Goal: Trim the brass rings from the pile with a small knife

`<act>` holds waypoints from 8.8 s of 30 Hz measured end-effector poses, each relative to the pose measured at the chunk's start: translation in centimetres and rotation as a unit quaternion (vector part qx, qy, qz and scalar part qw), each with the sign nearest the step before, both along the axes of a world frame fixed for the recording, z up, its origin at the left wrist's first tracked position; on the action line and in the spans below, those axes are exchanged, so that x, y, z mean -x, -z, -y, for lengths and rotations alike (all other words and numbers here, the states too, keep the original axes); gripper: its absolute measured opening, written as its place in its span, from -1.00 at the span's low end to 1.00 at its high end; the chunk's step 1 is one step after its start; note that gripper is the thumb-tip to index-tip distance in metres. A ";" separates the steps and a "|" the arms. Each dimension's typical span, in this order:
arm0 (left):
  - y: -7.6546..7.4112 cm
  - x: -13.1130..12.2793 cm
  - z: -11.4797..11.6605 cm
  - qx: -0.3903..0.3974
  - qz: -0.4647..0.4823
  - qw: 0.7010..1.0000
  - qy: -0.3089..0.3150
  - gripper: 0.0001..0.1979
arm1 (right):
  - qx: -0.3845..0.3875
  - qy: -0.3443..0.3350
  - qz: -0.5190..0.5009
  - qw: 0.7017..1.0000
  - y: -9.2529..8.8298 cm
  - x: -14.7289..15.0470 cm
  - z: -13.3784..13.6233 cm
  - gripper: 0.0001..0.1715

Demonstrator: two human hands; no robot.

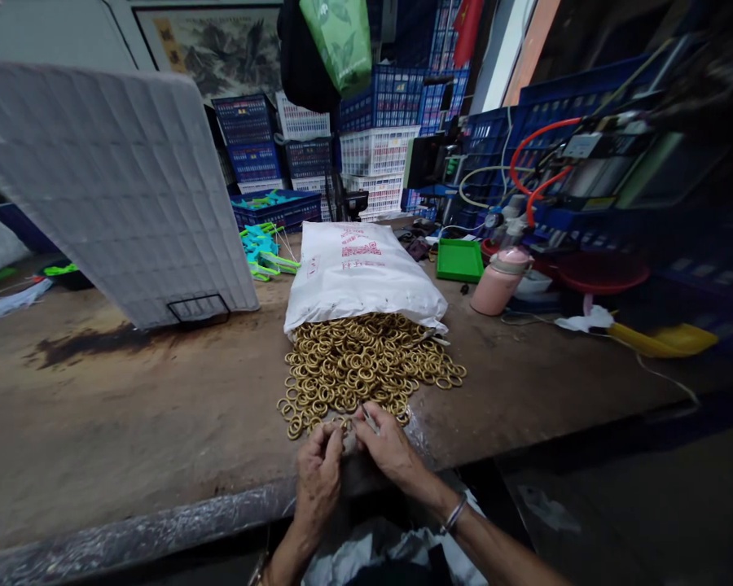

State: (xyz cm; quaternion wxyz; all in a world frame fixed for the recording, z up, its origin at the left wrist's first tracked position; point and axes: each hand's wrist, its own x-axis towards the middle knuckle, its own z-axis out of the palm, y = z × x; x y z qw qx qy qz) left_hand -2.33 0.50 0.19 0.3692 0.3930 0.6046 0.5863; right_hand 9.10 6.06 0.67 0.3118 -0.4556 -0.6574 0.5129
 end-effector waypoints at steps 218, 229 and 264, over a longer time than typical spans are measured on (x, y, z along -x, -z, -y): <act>-1.3 2.4 0.7 0.080 0.181 0.976 0.094 -0.66 | 0.088 -0.127 0.023 0.988 -1.5 0.8 -0.3 -0.83; -0.3 2.0 0.5 0.091 0.222 0.966 0.096 -0.68 | 0.195 -0.098 -0.086 0.972 -0.5 1.6 -0.3 -0.68; -1.4 2.0 0.8 0.069 0.186 0.975 0.097 -0.61 | -0.240 -0.175 0.285 0.911 -0.3 1.2 0.3 -0.69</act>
